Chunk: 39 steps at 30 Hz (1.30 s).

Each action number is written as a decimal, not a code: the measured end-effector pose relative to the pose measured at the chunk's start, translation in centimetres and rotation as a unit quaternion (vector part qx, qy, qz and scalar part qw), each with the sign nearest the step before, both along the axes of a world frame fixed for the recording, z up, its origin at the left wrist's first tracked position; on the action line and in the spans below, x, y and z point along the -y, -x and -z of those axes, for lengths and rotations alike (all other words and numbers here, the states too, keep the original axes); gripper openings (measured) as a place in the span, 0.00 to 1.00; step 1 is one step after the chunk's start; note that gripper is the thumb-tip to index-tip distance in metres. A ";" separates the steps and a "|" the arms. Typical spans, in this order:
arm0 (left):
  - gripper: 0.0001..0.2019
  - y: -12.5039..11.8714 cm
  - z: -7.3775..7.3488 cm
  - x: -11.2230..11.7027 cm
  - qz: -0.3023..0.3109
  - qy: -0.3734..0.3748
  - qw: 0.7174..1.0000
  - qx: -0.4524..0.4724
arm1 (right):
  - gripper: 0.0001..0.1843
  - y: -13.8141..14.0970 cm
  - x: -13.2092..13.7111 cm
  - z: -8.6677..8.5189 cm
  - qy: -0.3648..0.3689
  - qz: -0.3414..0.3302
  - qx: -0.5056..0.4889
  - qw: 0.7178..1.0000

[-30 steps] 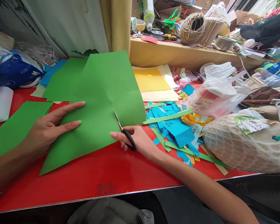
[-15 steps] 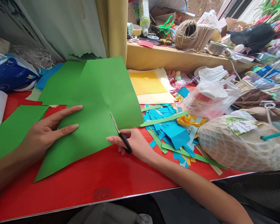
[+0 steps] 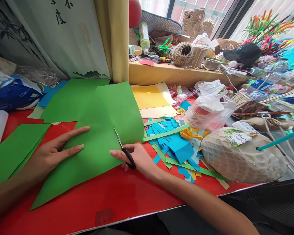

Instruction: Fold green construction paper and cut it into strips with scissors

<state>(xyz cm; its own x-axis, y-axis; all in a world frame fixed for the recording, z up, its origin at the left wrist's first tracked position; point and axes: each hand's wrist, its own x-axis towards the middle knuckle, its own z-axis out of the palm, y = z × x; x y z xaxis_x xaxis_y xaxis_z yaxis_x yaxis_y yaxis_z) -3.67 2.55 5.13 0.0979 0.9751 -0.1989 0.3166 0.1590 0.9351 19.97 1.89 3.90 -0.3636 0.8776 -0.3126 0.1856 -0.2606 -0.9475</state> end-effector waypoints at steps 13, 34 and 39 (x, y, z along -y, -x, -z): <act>0.27 0.1 0.2 0.1 0.010 0.006 1.000 0.019 | 0.23 0.0 0.2 0.5 -0.027 -0.003 -0.015 1.000; 0.25 -0.2 0.2 0.2 0.046 -0.014 0.999 -0.010 | 0.26 0.1 0.1 0.2 -0.066 -0.004 0.021 0.998; 0.26 -0.2 0.3 0.1 0.047 -0.014 0.999 -0.021 | 0.27 0.1 0.2 0.0 -0.058 0.007 0.033 0.998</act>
